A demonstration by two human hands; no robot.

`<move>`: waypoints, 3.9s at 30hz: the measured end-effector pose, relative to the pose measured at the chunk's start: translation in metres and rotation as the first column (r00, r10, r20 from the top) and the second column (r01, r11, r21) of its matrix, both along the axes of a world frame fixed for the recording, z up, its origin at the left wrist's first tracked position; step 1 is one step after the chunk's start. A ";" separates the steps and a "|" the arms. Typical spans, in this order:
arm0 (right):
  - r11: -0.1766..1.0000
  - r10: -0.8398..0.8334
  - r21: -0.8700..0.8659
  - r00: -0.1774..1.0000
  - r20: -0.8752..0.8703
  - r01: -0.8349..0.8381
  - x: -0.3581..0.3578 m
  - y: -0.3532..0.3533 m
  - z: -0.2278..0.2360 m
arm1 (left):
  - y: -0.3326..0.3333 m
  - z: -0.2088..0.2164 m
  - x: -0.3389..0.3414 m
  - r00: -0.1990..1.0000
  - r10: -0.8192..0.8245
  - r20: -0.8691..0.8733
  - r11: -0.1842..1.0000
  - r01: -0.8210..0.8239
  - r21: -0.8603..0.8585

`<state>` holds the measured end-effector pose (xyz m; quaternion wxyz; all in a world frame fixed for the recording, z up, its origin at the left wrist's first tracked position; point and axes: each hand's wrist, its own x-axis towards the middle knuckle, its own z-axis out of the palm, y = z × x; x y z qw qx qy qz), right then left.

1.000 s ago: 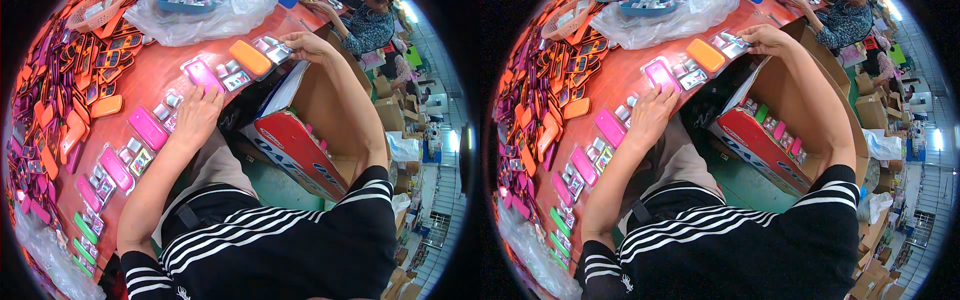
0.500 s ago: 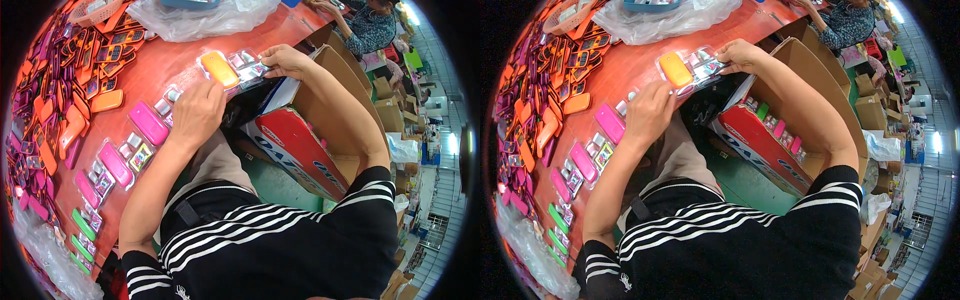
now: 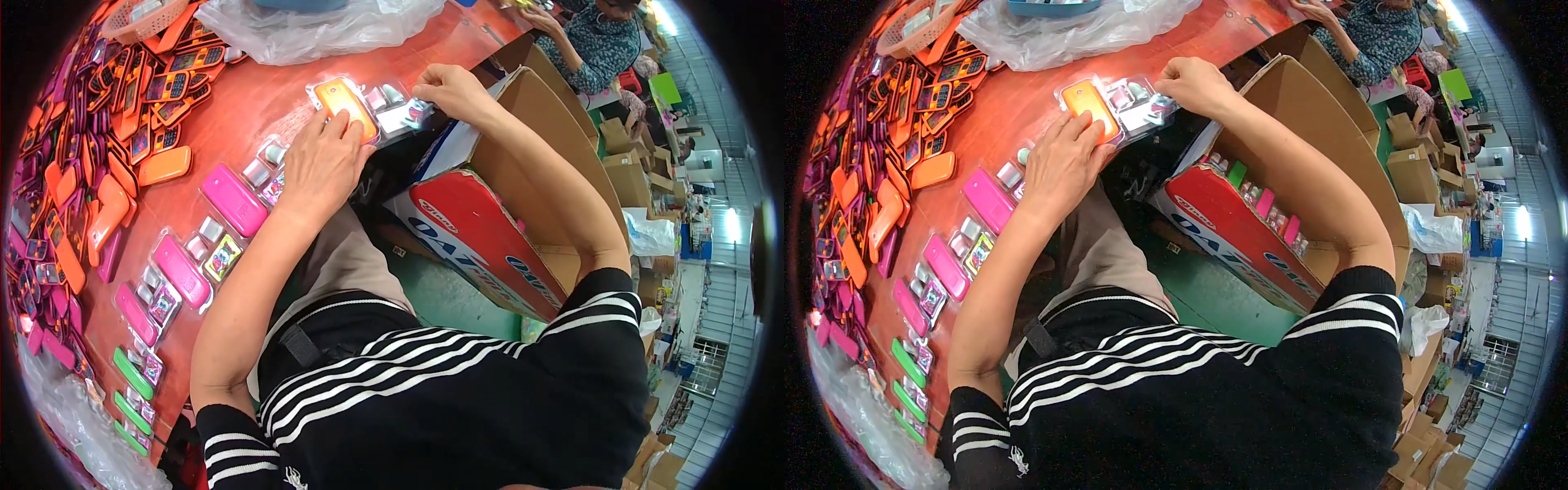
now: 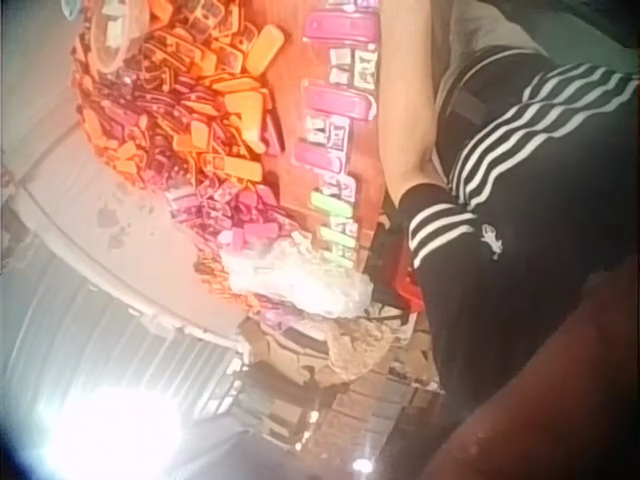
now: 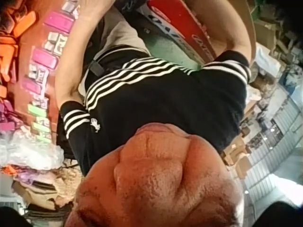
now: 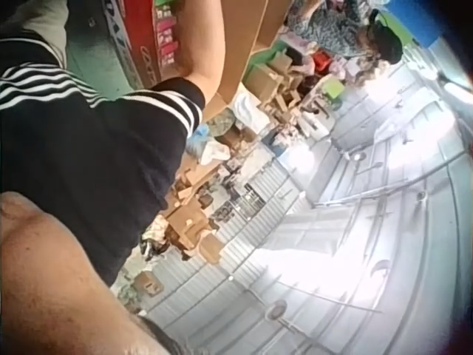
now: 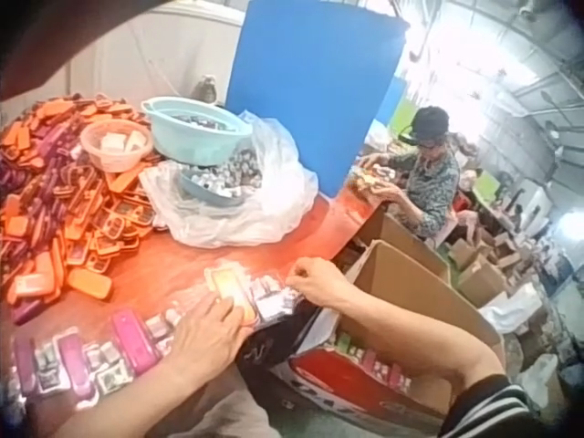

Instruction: Packing toy mobile phones into plastic trays and cardboard boxes in a factory setting.

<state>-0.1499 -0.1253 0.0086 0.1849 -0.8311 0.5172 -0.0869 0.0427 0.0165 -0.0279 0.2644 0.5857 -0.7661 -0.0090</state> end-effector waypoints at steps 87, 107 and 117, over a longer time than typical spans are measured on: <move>0.453 -0.794 0.892 0.451 0.407 -0.006 -0.275 0.057 -0.020 | -0.005 -0.010 -0.026 0.959 -0.126 0.255 0.981 0.083 0.176; 0.249 -0.873 0.812 0.485 -0.047 0.527 -0.191 0.023 -0.273 | 0.000 -0.026 -0.047 0.938 -0.040 0.345 0.945 -0.077 0.318; 0.840 -0.350 0.326 0.892 -0.287 0.434 -0.190 -0.031 -0.184 | 0.025 -0.008 -0.034 0.983 -0.053 0.177 0.989 0.027 0.145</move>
